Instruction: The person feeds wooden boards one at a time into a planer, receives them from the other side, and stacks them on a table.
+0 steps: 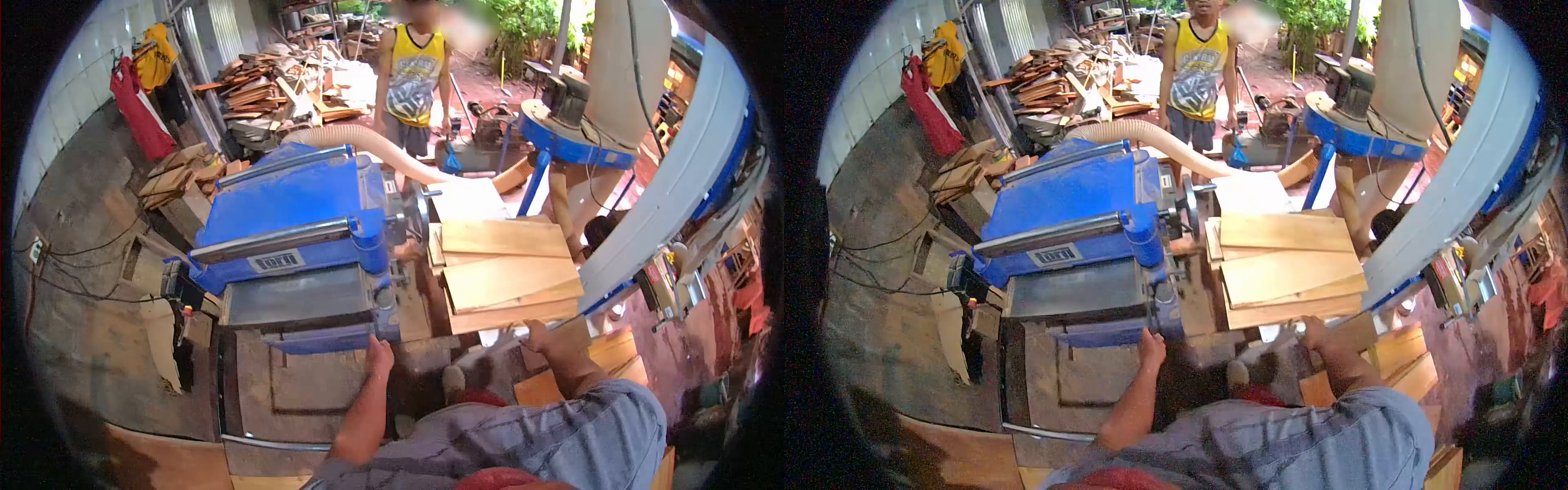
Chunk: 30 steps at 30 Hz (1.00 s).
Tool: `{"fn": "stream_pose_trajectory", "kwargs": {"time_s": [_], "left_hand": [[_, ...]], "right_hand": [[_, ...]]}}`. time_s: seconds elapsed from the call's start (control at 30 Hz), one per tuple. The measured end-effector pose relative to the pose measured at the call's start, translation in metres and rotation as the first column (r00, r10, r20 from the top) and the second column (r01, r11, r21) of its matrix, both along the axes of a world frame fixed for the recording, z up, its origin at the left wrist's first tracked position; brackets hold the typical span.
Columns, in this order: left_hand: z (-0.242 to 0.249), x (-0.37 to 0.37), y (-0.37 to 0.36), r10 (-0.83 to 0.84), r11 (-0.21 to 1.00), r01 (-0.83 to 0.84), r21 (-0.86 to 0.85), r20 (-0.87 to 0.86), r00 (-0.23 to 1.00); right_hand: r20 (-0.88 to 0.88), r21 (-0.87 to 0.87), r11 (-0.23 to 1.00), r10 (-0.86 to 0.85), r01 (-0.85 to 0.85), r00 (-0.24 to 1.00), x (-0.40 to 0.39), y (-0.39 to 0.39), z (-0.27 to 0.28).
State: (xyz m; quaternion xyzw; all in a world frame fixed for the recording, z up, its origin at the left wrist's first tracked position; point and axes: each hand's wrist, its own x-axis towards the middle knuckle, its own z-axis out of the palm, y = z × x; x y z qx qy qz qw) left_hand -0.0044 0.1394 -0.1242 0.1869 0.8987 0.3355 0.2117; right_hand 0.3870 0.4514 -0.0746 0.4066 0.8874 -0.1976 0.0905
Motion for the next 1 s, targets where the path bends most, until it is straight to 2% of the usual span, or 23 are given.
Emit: {"fn": "stream_pose_trajectory", "kwargs": {"time_s": [0.03,0.07,0.1,0.17,0.2,0.23,0.27,0.3,0.33,0.37,0.4,0.43,0.5,0.63,0.67,0.7,0.73,0.77,0.83,0.9,0.93,0.97,1.0], "left_hand": [[0.015,0.009,-0.001,-0.01,1.0,0.01,-0.015,0.006,1.0],[0.045,0.016,-0.002,0.019,1.0,-0.018,0.017,-0.024,1.0],[0.065,0.019,0.0,0.044,0.998,-0.042,0.042,-0.055,0.998],[0.045,0.009,0.0,-0.032,0.995,0.026,-0.097,-0.064,0.997],[0.056,0.014,-0.001,-0.03,0.994,0.022,-0.106,-0.073,0.997],[0.069,0.018,0.001,-0.027,0.994,0.017,-0.111,-0.087,0.996],[0.065,0.018,0.003,-0.032,0.99,0.0,-0.141,-0.226,0.974],[0.058,0.02,0.004,-0.04,0.986,-0.02,-0.163,-0.36,0.932],[0.065,0.03,0.012,-0.061,0.982,-0.009,-0.191,-0.356,0.932],[0.082,0.042,0.02,-0.083,0.987,-0.004,-0.158,-0.539,0.838],[0.093,0.053,0.034,-0.093,0.993,0.012,-0.12,-0.699,0.709],[0.097,0.059,0.058,-0.106,0.991,0.019,-0.133,-0.695,0.711],[0.097,0.073,0.098,-0.317,0.934,0.356,-0.033,-0.536,0.783],[0.031,0.081,0.19,-0.391,0.909,0.414,0.054,-0.241,0.888],[0.036,0.086,0.209,-0.387,0.912,0.408,0.041,-0.242,0.89],[0.05,0.094,0.225,-0.388,0.919,0.392,0.027,-0.106,0.916],[0.059,0.097,0.245,-0.379,0.925,0.379,0.022,0.023,0.925],[0.057,0.096,0.263,-0.369,0.929,0.369,0.021,0.014,0.929],[0.053,0.095,0.285,-0.387,0.881,0.391,-0.266,0.07,0.919],[0.011,0.076,0.301,-0.455,0.796,0.385,-0.467,-0.041,0.89],[-0.006,0.061,0.302,-0.552,0.717,0.477,-0.508,0.004,0.834],[0.085,0.093,0.314,-0.514,0.732,0.459,-0.504,0.035,0.857],[0.031,0.076,0.313,-0.342,0.849,0.277,-0.45,-0.067,0.937]], "right_hand": [[0.0,-0.043,0.998,-0.044,0.044,0.999,0.032,0.013,-0.034],[-0.001,-0.062,0.997,-0.055,0.055,0.998,0.043,0.011,-0.034],[0.061,0.082,0.95,-0.307,0.302,0.95,0.05,0.019,-0.027],[0.129,0.382,0.644,-0.747,0.663,0.652,0.076,0.02,-0.004],[0.171,0.39,0.674,-0.722,0.627,0.67,0.089,0.022,0.003],[0.228,0.318,0.835,-0.526,0.448,0.819,0.093,0.025,0.016],[0.24,0.282,0.906,-0.384,0.315,0.892,0.092,0.027,0.033],[0.181,0.275,0.916,-0.347,0.291,0.92,0.087,0.03,0.055],[0.006,0.232,0.899,-0.383,0.371,0.924,0.079,0.039,0.075],[-0.168,0.179,0.878,-0.418,0.445,0.893,0.076,0.053,0.084],[-0.355,0.179,0.85,-0.413,0.495,0.838,0.085,0.08,0.055],[-0.532,0.177,0.82,-0.386,0.544,0.754,0.092,0.113,0.019],[-0.431,0.3,0.846,-0.292,0.441,0.854,0.108,0.177,-0.033],[-0.574,0.211,0.833,-0.319,0.512,0.755,0.105,0.244,-0.043],[-0.514,0.144,0.852,-0.37,0.503,0.774,0.097,0.249,-0.014],[-0.445,0.073,0.868,-0.412,0.491,0.795,0.089,0.255,0.0],[-0.514,0.051,0.893,-0.361,0.448,0.778,0.09,0.286,-0.032],[-0.521,0.05,0.897,-0.351,0.438,0.778,0.093,0.305,-0.059],[-0.458,0.261,0.863,-0.284,0.433,0.842,0.082,0.338,-0.093],[-0.618,0.27,0.828,-0.241,0.491,0.748,0.058,0.33,-0.058],[-0.607,0.134,0.9,-0.256,0.415,0.752,0.047,0.333,-0.034],[-0.645,0.148,0.886,-0.25,0.439,0.722,0.038,0.336,-0.034],[-0.612,0.192,0.862,-0.268,0.469,0.744,0.035,0.345,-0.052]]}}
